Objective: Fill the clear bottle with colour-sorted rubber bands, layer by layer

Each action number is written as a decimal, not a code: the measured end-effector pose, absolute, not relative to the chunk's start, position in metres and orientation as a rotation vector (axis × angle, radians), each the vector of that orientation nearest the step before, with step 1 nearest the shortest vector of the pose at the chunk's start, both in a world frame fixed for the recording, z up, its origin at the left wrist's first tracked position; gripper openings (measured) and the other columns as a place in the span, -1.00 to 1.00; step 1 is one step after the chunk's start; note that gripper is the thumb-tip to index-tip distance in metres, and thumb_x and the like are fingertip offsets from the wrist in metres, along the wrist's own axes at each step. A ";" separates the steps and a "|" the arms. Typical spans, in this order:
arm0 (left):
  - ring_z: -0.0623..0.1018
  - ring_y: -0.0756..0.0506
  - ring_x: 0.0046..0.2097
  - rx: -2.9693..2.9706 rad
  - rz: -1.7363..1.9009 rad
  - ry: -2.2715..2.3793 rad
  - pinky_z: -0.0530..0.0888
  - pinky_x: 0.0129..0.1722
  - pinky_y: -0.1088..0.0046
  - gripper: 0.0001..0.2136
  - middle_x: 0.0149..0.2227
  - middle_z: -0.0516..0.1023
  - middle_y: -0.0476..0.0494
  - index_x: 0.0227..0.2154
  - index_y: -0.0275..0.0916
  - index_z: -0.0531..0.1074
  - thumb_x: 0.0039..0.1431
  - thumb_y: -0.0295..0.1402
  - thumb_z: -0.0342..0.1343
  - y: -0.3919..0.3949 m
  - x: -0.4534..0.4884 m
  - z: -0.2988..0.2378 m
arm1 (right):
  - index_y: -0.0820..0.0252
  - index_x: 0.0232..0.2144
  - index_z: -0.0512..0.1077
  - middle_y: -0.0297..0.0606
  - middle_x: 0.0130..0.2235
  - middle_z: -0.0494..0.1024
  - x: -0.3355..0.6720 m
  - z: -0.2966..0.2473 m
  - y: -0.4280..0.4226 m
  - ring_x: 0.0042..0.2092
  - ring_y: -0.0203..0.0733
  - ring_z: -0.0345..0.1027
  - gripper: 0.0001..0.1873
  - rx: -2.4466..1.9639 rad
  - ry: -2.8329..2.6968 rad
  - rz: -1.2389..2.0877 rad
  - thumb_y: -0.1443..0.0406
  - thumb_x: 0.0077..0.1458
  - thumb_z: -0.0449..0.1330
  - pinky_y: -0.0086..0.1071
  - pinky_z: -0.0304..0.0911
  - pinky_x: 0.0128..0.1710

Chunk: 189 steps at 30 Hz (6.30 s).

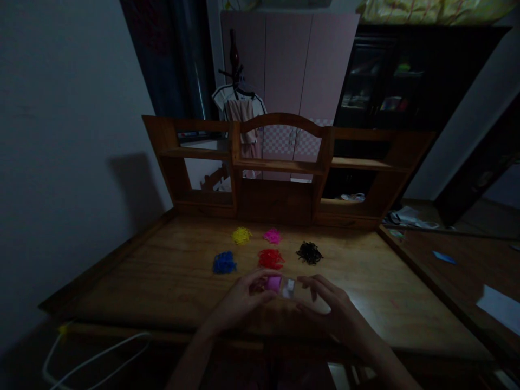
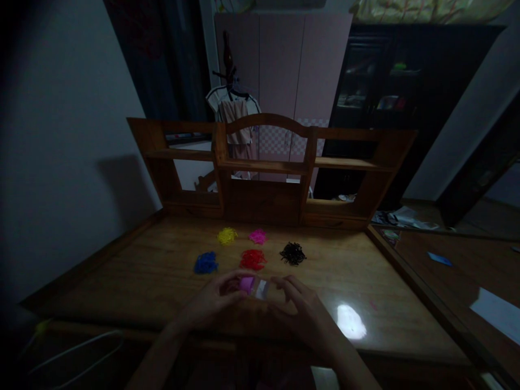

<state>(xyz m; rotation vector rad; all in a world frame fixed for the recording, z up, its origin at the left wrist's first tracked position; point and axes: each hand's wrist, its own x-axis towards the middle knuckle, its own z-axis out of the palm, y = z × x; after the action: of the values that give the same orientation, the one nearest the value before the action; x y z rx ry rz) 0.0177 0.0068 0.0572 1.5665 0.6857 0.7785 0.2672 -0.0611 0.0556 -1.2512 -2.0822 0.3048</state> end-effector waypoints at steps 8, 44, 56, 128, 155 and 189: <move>0.49 -0.15 -0.08 1.505 0.812 0.765 0.41 -0.08 0.39 -0.46 -0.12 0.53 -0.16 0.14 -0.17 0.32 0.13 -0.08 0.18 0.011 0.023 0.044 | 0.05 0.16 0.27 -0.12 0.01 0.47 0.274 0.053 -0.062 -0.05 -0.10 0.43 -0.49 -1.277 -2.157 0.205 0.27 0.17 0.22 -0.27 0.39 -0.11; 0.49 -0.07 -0.20 1.576 0.778 0.822 0.41 -0.19 0.49 -0.69 -0.26 0.50 -0.10 -0.25 -0.30 0.46 0.09 -0.14 0.20 0.002 0.044 0.054 | 0.03 0.10 0.32 -0.13 0.04 0.46 0.292 0.041 -0.062 0.04 -0.06 0.38 -0.58 -1.270 -2.126 0.137 0.33 0.18 0.17 -0.19 0.38 -0.02; 0.21 0.06 -0.68 1.363 0.729 1.191 0.15 -0.68 0.55 -0.46 -0.70 0.21 0.07 -0.58 -0.25 0.30 0.08 0.20 -0.06 0.005 0.045 0.044 | 0.03 0.12 0.32 -0.14 0.03 0.49 0.279 0.046 -0.064 0.02 -0.05 0.40 -0.56 -1.253 -2.158 0.023 0.31 0.19 0.17 -0.17 0.40 -0.04; 0.41 -0.14 0.14 2.546 0.545 1.188 0.33 0.16 0.30 -0.56 0.14 0.38 -0.17 0.05 -0.09 0.45 0.16 -0.61 -0.01 0.200 -0.045 0.021 | 0.11 0.22 0.18 -0.13 -0.20 0.57 0.263 0.045 0.037 -0.27 -0.12 0.49 -0.46 -1.293 -2.126 0.225 0.27 0.20 0.11 -0.33 0.34 -0.34; 0.58 -0.11 -0.13 2.511 0.733 1.435 0.45 -0.01 0.37 -0.76 -0.15 0.62 -0.14 -0.19 -0.22 0.56 0.13 -0.54 0.10 0.213 -0.042 0.027 | 0.13 0.15 0.21 -0.16 -0.17 0.57 0.261 0.042 0.039 -0.30 -0.15 0.49 -0.50 -1.350 -2.127 0.218 0.32 0.16 0.10 -0.33 0.33 -0.33; 0.60 -0.12 -0.27 1.873 1.163 1.588 0.49 -0.26 0.44 -0.81 -0.29 0.66 -0.16 -0.32 -0.25 0.61 -0.02 -0.36 0.22 0.225 -0.054 0.024 | 0.15 0.07 0.30 -0.21 -0.29 0.56 0.260 0.045 0.040 -0.35 -0.14 0.46 -0.60 -1.403 -2.059 0.253 0.20 0.20 0.11 -0.38 0.24 -0.41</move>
<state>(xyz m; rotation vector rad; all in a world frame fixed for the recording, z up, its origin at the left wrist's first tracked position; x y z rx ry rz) -0.0542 0.2251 0.0235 1.8727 1.5880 1.1632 0.2600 0.0404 0.0446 -1.4026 -2.0592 0.2534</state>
